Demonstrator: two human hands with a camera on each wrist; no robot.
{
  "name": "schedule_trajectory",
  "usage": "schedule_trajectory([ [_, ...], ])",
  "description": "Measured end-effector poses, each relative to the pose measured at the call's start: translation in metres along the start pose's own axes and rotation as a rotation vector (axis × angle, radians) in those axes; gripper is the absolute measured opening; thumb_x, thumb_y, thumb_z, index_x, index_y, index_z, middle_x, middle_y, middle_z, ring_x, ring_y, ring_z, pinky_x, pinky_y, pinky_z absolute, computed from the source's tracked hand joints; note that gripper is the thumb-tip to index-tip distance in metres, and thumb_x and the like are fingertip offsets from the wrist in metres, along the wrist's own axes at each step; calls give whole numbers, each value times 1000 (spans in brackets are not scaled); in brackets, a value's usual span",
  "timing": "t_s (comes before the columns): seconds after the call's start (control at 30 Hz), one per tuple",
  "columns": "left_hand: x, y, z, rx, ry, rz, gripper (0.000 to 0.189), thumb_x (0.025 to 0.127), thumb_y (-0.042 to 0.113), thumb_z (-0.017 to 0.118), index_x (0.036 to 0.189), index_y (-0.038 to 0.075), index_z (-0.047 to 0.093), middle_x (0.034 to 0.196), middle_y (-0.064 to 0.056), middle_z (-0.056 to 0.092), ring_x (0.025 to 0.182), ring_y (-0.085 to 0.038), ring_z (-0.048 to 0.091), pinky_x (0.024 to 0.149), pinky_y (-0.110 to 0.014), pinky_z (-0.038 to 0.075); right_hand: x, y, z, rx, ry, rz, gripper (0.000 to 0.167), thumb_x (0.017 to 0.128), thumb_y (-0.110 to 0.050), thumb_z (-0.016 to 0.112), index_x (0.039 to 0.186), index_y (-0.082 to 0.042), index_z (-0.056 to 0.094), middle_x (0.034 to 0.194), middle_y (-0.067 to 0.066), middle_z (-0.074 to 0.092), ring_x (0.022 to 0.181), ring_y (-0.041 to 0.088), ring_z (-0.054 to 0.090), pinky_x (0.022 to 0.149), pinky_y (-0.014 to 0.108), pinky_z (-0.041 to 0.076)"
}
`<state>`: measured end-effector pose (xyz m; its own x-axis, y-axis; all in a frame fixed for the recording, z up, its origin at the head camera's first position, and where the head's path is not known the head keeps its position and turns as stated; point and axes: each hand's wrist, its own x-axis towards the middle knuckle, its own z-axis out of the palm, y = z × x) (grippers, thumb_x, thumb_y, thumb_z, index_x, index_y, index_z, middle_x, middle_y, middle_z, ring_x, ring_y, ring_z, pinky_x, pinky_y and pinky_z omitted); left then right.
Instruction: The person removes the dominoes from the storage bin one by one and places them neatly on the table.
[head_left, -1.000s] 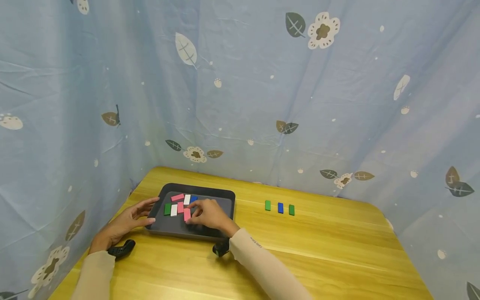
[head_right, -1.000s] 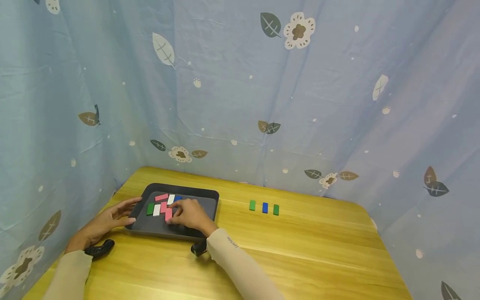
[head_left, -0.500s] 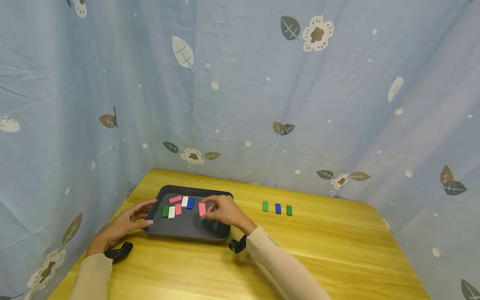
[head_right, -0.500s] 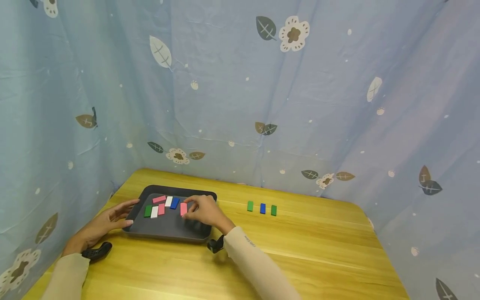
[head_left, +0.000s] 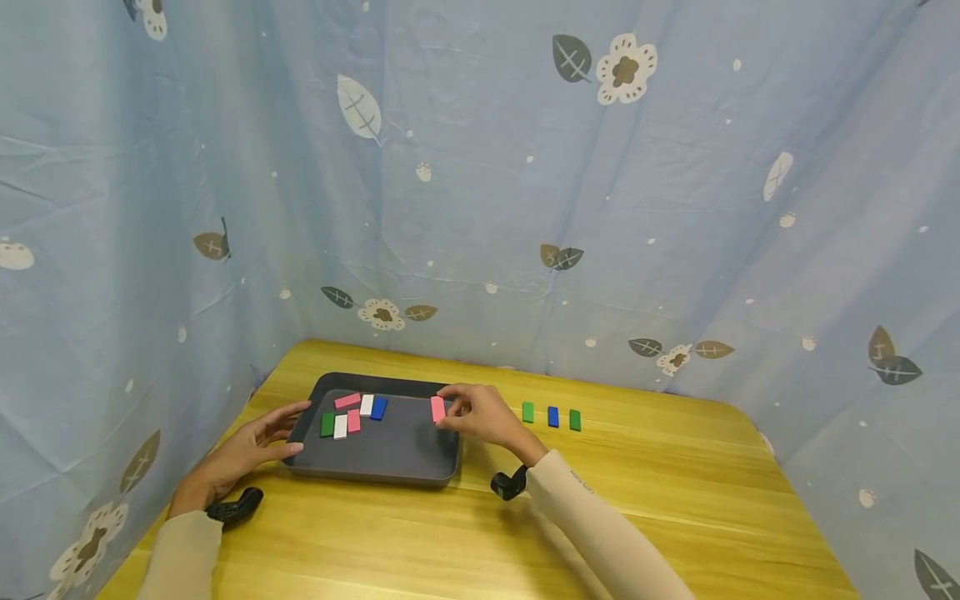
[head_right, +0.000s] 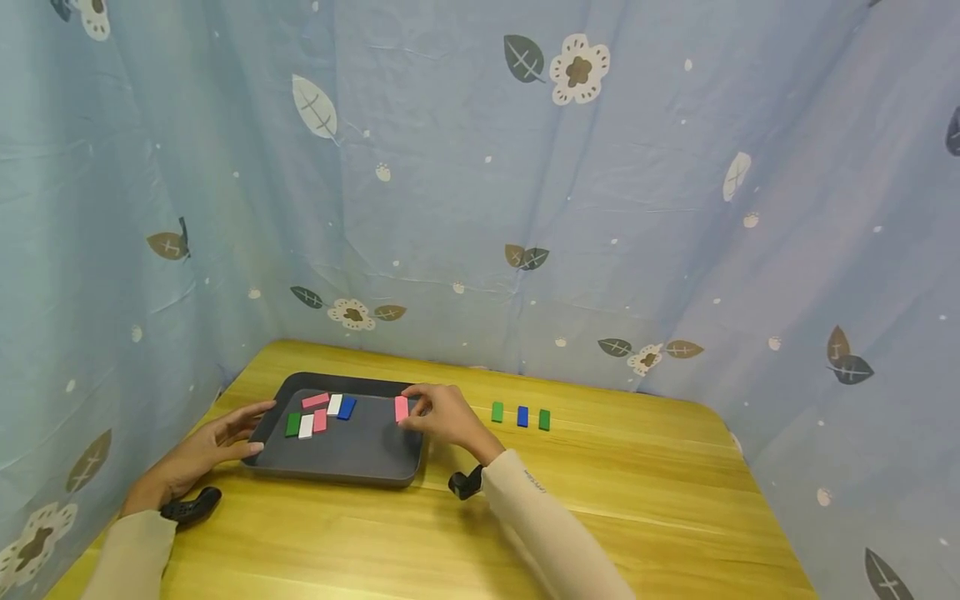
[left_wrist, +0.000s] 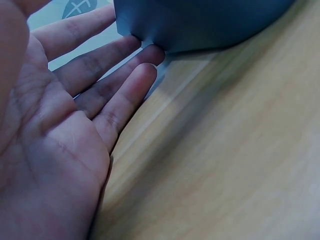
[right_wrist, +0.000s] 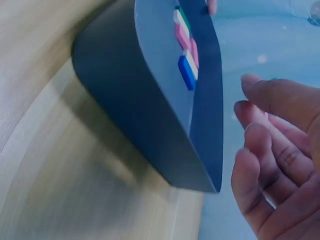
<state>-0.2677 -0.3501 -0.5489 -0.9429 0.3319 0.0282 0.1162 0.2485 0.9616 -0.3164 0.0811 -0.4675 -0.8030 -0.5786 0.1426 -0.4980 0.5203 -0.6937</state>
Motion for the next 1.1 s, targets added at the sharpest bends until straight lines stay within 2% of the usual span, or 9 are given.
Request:
schedule_trajectory([
  [0.13, -1, -1, -1, 12, 0, -5, 68, 102, 13, 65, 162, 14, 32, 163, -20, 26, 124, -22, 51, 89, -39, 54, -9, 9, -7, 15, 29, 8, 47, 89, -24, 83, 133, -14, 68, 83, -12, 72, 66, 12, 64, 59, 26, 50],
  [0.33, -1, -2, 0, 21, 1, 2, 68, 103, 14, 65, 162, 15, 33, 163, -20, 26, 123, -18, 51, 90, -38, 54, -25, 27, -21, 24, 53, 27, 44, 93, -22, 79, 135, -16, 67, 84, -10, 73, 59, 12, 58, 57, 27, 49],
  [0.47, 0, -1, 1, 22, 9, -3, 68, 102, 14, 65, 162, 15, 33, 163, -20, 26, 124, -20, 50, 90, -37, 54, -35, 37, -31, 6, 68, 40, 43, 94, -22, 77, 135, -16, 67, 84, -10, 73, 60, 13, 59, 57, 27, 49],
  [0.73, -2, -3, 0, -1, 6, -8, 69, 102, 15, 66, 162, 16, 32, 163, -19, 26, 120, -9, 53, 88, -38, 55, -53, 56, -45, -50, 117, 76, 43, 93, -20, 78, 134, -15, 67, 83, -10, 72, 61, 12, 58, 59, 27, 48],
  [1.1, -3, -1, 0, -10, -1, -4, 69, 103, 15, 65, 163, 17, 31, 164, -19, 25, 119, -7, 53, 88, -39, 55, -87, 84, -66, -69, 169, 139, 41, 92, -16, 78, 132, -15, 68, 83, -6, 73, 63, 13, 59, 60, 26, 47],
])
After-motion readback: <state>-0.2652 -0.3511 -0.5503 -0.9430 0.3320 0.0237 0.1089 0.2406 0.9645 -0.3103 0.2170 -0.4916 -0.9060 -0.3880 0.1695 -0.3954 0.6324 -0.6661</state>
